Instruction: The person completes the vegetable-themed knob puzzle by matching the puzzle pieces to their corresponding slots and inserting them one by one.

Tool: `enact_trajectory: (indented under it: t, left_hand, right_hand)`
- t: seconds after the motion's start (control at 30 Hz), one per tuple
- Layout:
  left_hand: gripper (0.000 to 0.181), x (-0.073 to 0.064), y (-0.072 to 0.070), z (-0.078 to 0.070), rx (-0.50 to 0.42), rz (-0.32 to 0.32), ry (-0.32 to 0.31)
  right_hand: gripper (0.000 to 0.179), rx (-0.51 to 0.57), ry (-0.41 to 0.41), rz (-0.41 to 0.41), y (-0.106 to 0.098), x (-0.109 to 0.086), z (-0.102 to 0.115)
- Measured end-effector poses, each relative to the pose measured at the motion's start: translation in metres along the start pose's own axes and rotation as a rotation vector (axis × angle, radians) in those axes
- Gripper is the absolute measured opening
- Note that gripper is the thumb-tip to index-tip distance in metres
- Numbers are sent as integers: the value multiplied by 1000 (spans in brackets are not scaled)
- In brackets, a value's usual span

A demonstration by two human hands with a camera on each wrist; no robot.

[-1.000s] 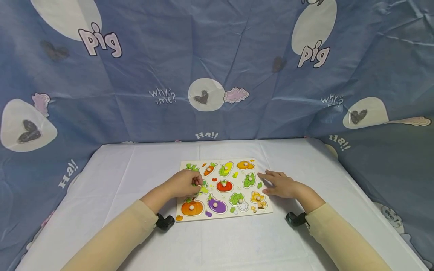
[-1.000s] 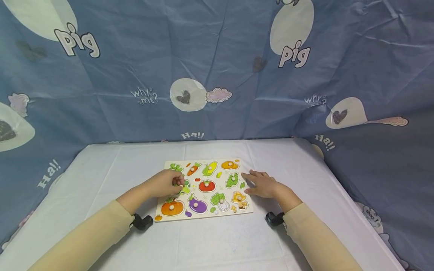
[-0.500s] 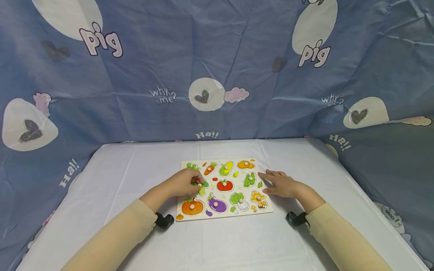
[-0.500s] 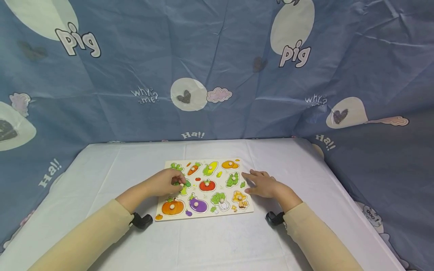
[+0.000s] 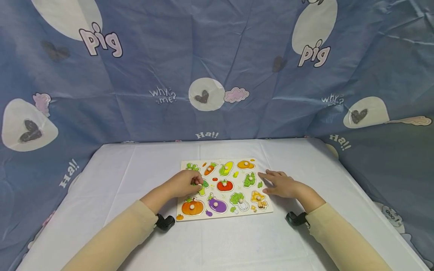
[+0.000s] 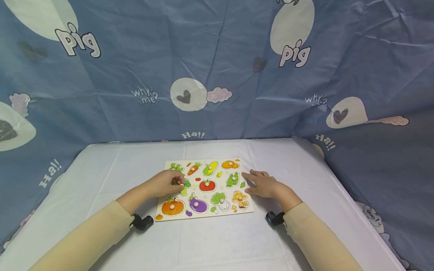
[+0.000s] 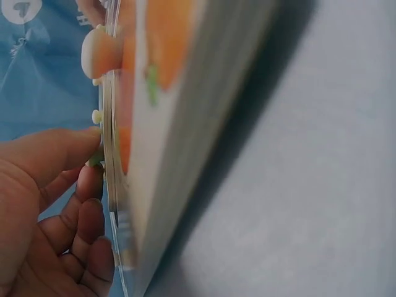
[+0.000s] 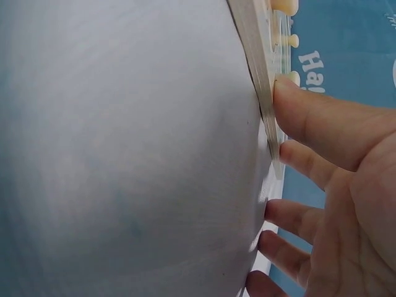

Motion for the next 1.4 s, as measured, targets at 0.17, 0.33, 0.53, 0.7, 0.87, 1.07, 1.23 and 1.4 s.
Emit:
enact_trajectory:
  t: [0.17,0.33,0.53,0.7,0.87,1.07,1.23,1.4]
  left_hand:
    - [7,1,0,-1,17,-7,-3]
    - [7,3,0,1,21,-15,-13]
    - [7,6,-4,4,18,-27,-15]
    - [7,6,-7,3,12,-16,-3]
    - [8,5,-5,3,2,1,-8]
    - [9,6,-4,6,23,-2,-10]
    - [8,5,-3,6,29,0,-8]
    - [6,4,-3,6,15,0,-19]
  right_hand:
    - [72,1,-2,1,0,0,0]
    - [72,-5,-7,2,0,0,1]
    - [72,-5,-10,3,0,1,1]
    - [72,-10,-6,2,0,1,2]
    - [72,-18,-7,-2,0,1,2]
    - [72,-16,-20,-5,-1,0,2]
    - [72,-20,-18,-3,-1,0,2]
    - [72,-18,-12,-2,-1,-1,1]
Point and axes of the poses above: each hand's wrist, its own x-axis towards the middle knuckle, its own y-axis out of the palm, z = x × y, the point moved 8 cm from there along x, towards the middle knuckle, and after that the axes turned 9 degrees about -y, right-handed, at the moved point
